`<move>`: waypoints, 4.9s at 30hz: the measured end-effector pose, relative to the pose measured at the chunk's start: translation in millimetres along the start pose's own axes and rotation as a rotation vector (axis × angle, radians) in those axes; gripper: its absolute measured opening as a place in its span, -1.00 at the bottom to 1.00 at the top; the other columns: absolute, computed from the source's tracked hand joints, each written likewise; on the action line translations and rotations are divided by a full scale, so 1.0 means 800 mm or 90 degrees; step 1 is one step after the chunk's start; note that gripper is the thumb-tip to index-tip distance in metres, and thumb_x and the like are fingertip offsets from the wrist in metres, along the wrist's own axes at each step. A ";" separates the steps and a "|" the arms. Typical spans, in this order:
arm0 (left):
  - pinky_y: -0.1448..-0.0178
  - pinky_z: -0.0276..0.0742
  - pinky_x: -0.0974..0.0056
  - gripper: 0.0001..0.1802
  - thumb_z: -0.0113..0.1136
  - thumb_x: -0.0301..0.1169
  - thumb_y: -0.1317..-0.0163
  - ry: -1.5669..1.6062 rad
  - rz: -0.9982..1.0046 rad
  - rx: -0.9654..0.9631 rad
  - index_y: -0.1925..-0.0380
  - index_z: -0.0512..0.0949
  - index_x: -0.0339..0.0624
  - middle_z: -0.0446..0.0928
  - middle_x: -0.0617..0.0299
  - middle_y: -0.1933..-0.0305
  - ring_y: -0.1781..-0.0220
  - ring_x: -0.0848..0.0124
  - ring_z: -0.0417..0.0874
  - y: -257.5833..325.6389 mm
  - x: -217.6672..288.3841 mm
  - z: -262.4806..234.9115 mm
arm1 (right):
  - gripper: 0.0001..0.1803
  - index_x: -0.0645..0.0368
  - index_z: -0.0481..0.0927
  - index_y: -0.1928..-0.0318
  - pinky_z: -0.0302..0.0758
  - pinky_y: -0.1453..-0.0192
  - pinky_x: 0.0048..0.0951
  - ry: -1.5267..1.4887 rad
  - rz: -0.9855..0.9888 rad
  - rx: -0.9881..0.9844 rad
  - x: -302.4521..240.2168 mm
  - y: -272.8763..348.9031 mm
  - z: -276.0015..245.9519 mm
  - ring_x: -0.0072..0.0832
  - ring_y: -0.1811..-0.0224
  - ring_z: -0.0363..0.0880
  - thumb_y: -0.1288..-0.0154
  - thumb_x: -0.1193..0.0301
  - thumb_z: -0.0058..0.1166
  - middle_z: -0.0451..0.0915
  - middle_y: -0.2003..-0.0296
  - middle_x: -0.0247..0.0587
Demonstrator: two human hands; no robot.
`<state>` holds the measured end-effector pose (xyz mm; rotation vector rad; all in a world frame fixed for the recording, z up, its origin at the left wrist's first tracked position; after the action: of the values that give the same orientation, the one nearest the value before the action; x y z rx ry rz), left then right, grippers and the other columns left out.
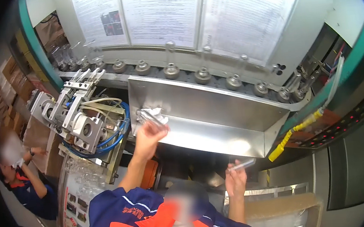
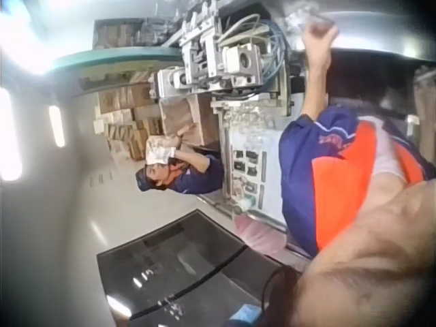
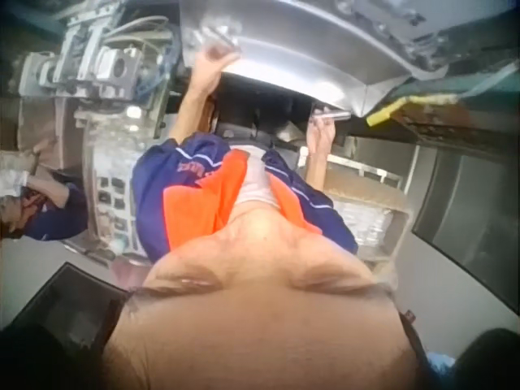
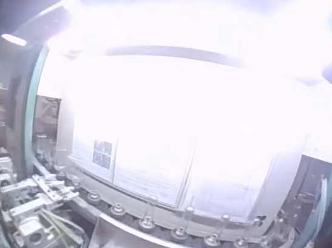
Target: The person takes plastic preforms from a box, places them onto the holders of a molding machine, and removes molded plastic bottles from the machine by hand.
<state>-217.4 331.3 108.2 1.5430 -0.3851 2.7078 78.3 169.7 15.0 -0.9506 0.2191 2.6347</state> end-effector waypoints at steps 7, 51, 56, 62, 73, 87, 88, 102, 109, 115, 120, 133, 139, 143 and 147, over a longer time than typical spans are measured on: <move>0.15 0.48 0.39 -0.49 0.32 -0.64 0.02 -0.365 0.402 0.340 0.14 0.23 -0.22 0.53 0.14 0.26 0.26 0.46 0.55 -0.120 0.150 -0.030 | -0.43 0.20 0.29 -0.07 0.44 -0.04 -0.46 0.470 -0.377 -0.297 -0.002 -0.109 0.313 -0.47 0.12 0.53 -0.03 0.78 0.10 0.55 0.16 -0.14; 0.02 0.43 0.32 -0.41 0.38 -0.34 0.13 -0.962 0.317 0.506 0.10 0.30 -0.19 0.65 0.21 0.28 0.24 0.36 0.59 -0.089 0.393 -0.162 | -0.33 0.34 0.14 -0.16 0.41 0.00 -0.16 0.595 -0.255 -0.308 0.275 -0.237 0.603 0.03 0.12 0.55 0.02 0.69 0.08 0.54 0.20 0.17; -0.08 0.35 0.16 -0.19 0.44 -0.21 0.22 -1.003 0.046 0.505 -0.03 0.24 -0.21 0.63 0.23 0.23 0.13 0.24 0.61 -0.175 0.366 -0.217 | -0.33 0.32 0.19 -0.13 0.42 0.02 -0.17 0.597 -0.282 -0.270 0.286 -0.254 0.600 -0.01 0.16 0.56 0.05 0.67 0.13 0.57 0.28 0.11; -0.15 0.28 0.11 -0.03 0.51 -0.14 0.37 -1.051 -0.039 0.451 -0.05 0.20 -0.29 0.53 -0.07 0.10 -0.03 0.06 0.51 -0.229 0.338 -0.231 | -0.34 0.31 0.23 -0.11 0.44 0.32 -0.44 0.492 -0.351 -0.262 0.246 -0.233 0.619 -0.46 0.52 0.50 0.05 0.63 0.23 0.58 0.35 -0.11; -0.16 0.35 0.10 0.06 0.52 -0.17 0.47 -0.990 -0.076 0.476 -0.08 0.14 -0.24 0.53 -0.04 0.07 -0.07 0.06 0.51 -0.269 0.315 -0.267 | -0.35 0.30 0.19 -0.15 0.40 0.28 -0.74 0.287 -0.190 -0.416 0.196 -0.156 0.561 -0.78 0.42 0.36 -0.02 0.75 0.12 0.54 0.30 -0.26; 0.13 0.52 0.23 -0.25 0.43 -0.32 0.31 -0.883 0.238 0.506 0.14 0.17 -0.22 0.60 0.13 0.44 0.33 0.29 0.64 -0.261 0.353 -0.245 | -0.33 0.30 0.18 -0.19 0.44 0.25 -0.71 0.314 -0.236 -0.407 0.189 -0.139 0.518 -0.77 0.39 0.38 -0.02 0.78 0.08 0.53 0.26 -0.22; 0.13 0.52 0.23 -0.25 0.43 -0.32 0.31 -0.883 0.235 0.510 0.14 0.17 -0.22 0.60 0.13 0.44 0.33 0.29 0.64 -0.253 0.358 -0.246 | -0.33 0.30 0.18 -0.19 0.45 0.25 -0.71 0.312 -0.233 -0.407 0.189 -0.137 0.519 -0.77 0.39 0.39 -0.03 0.77 0.08 0.53 0.25 -0.22; 0.04 0.48 0.33 -0.12 0.44 -0.55 0.39 -0.587 0.318 0.462 -0.02 0.18 -0.10 0.39 0.25 0.13 0.12 0.46 0.50 0.165 0.426 -0.175 | -0.33 0.27 0.22 -0.18 0.43 0.41 -0.71 0.337 -0.335 -0.450 0.181 -0.087 0.525 -0.74 0.41 0.42 -0.02 0.75 0.15 0.52 0.26 -0.22; 0.20 0.42 0.45 -0.26 0.44 -0.53 0.28 -0.787 0.181 0.553 0.11 0.16 -0.11 0.39 0.27 0.26 0.28 0.54 0.47 0.333 0.347 -0.181 | -0.33 0.30 0.19 -0.16 0.44 0.34 -0.73 0.290 -0.301 -0.440 0.175 -0.076 0.521 -0.69 0.38 0.50 0.00 0.75 0.13 0.56 0.22 -0.15; 0.34 0.37 0.43 -0.31 0.36 -0.62 0.27 -0.736 -0.001 0.554 0.15 0.13 -0.12 0.57 0.22 0.43 0.37 0.51 0.54 0.336 0.251 -0.228 | -0.35 0.28 0.18 -0.16 0.45 0.30 -0.74 0.331 -0.283 -0.408 0.158 -0.083 0.484 -0.66 0.31 0.56 -0.02 0.74 0.10 0.60 0.26 -0.15; 0.29 0.44 0.42 -0.45 0.38 -0.58 0.30 -0.830 -0.095 0.463 0.29 0.26 -0.20 0.61 0.15 0.47 0.39 0.45 0.60 0.312 0.253 -0.232 | -0.37 0.28 0.19 -0.15 0.42 0.36 -0.77 0.342 -0.277 -0.366 0.141 -0.093 0.453 -0.72 0.33 0.52 -0.04 0.75 0.08 0.60 0.25 -0.16; 0.30 0.51 0.39 -0.76 0.39 -0.57 0.28 -0.898 -0.260 0.302 0.50 0.59 -0.32 0.63 0.12 0.46 0.44 0.37 0.65 0.348 0.241 -0.259 | -0.34 0.27 0.21 -0.15 0.35 0.46 -0.77 0.378 -0.312 -0.313 0.103 -0.098 0.411 -0.75 0.41 0.47 -0.01 0.72 0.15 0.57 0.26 -0.18; 0.30 0.55 0.35 -0.76 0.39 -0.56 0.26 -0.855 -0.331 0.304 0.47 0.63 -0.32 0.63 0.07 0.47 0.44 0.35 0.66 0.359 0.180 -0.300 | -0.35 0.26 0.27 -0.12 0.30 0.53 -0.74 0.484 -0.418 -0.264 0.083 -0.093 0.407 -0.75 0.51 0.36 0.02 0.68 0.24 0.49 0.36 -0.30; 0.28 0.57 0.34 -0.75 0.40 -0.55 0.26 -0.888 -0.392 0.263 0.46 0.63 -0.32 0.63 0.06 0.46 0.41 0.35 0.68 0.351 0.149 -0.303 | -0.35 0.26 0.28 -0.11 0.29 0.53 -0.74 0.508 -0.459 -0.221 0.077 -0.095 0.399 -0.75 0.52 0.34 0.02 0.66 0.27 0.46 0.37 -0.31; 0.29 0.57 0.33 -0.75 0.41 -0.53 0.24 -0.844 -0.412 0.224 0.45 0.63 -0.32 0.63 0.06 0.47 0.41 0.35 0.68 0.341 0.125 -0.301 | -0.38 0.24 0.29 -0.08 0.30 0.52 -0.75 0.487 -0.468 -0.180 0.067 -0.098 0.394 -0.75 0.52 0.33 0.01 0.66 0.26 0.44 0.37 -0.33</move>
<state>-506.7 106.1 18.3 2.6910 0.5674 1.0348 -118.7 336.0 219.2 -1.7020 -0.2919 1.5756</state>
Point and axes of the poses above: each hand's wrist, its own y-axis away from the middle knuckle, its own z-axis out of the palm, x = y × z, the point moved 6 cm from there along -y, towards the middle knuckle
